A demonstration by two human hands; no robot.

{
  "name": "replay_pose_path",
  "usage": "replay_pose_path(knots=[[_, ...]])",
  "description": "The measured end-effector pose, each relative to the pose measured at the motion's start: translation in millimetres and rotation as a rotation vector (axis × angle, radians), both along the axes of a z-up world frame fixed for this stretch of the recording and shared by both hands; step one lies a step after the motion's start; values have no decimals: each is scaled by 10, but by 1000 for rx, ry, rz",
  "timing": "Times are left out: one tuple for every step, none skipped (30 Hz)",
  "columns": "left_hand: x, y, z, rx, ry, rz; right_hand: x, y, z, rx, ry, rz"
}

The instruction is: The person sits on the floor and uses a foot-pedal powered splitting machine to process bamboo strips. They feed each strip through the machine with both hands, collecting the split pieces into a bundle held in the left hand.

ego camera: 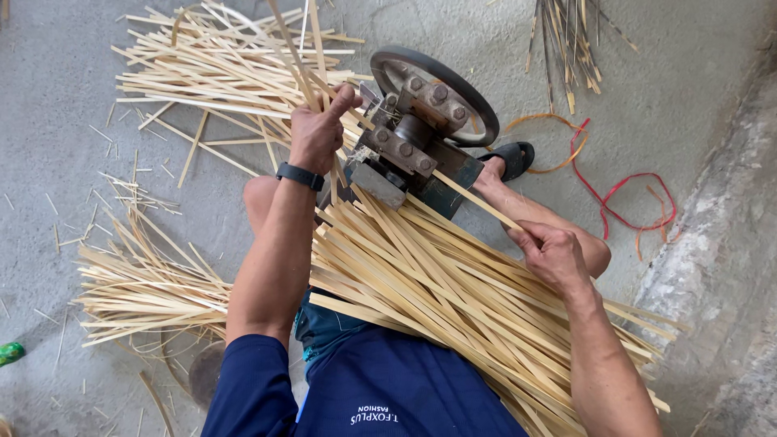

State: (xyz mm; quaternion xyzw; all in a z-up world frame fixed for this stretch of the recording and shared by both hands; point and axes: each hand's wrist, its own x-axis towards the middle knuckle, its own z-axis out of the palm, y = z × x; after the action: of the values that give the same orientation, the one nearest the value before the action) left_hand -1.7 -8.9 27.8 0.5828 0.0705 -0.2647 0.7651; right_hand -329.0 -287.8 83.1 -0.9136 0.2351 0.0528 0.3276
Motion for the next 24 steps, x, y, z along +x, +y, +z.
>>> replay_pose_path(knots=[[15, -12, -8, -4, 7, -10, 10, 17, 9, -12, 98, -41], [37, -16, -13, -23, 1, 7, 19, 29, 14, -26, 195, -83], [62, -12, -15, -41, -4, 24, 24, 40, 13, 80, 209, -129], [84, 0, -14, -58, -11, 39, 32, 62, 0, 187, 220, -178], [94, 13, -13, -62, -17, 37, 35, 87, -15, 295, 231, -226], [115, 30, -3, -65, -26, 34, 39, 119, -35, 305, 203, -124], [126, 45, 4, -69, -36, 31, 36, 153, -56, 315, 174, -22], [123, 57, 2, -64, -56, 32, 20, 176, -74, 323, 145, 81], [120, 71, -3, -58, -76, 32, -6, 195, -91, 297, 113, 103], [116, 77, -17, -55, -95, 32, -41, 197, -102, 270, 82, 124], [118, 87, -31, -43, -109, 41, -86, 193, -107, 243, 52, 144], [129, 109, -41, -32, -125, 51, -130, 170, -103, 214, 28, 123], [145, 139, -47, -20, -140, 61, -179, 132, -90, 184, 5, 101], [184, 172, -46, -22, -133, 89, -229, 79, -67, 153, -19, 78], [237, 221, -37, -24, -125, 116, -280, 13, -35, 141, -46, 68], [287, 258, -25, -29, -120, 141, -331, -58, 6, 125, -75, 56], [325, 303, -11, -19, -125, 186, -374, -131, 51, 110, -104, 43], [364, 351, 6, -9, -131, 232, -402, -198, 89, 78, -91, -11], [392, 383, 18, 1, -137, 277, -422, -244, 122, 47, -79, -66], [406, 407, 28, -44, -135, 268, -415, -276, 143, 17, -67, -117], [410, 420, 34, -88, -133, 259, -384, -291, 151, -17, -95, -80], [411, 434, 40, -130, -132, 251, -330, -287, 140, -48, -123, -42], [388, 430, 37, -127, -100, 246, -262, -267, 120, -80, -150, -4], [338, 408, 25, -124, -67, 239, -181, -227, 85, -87, -194, 42]])
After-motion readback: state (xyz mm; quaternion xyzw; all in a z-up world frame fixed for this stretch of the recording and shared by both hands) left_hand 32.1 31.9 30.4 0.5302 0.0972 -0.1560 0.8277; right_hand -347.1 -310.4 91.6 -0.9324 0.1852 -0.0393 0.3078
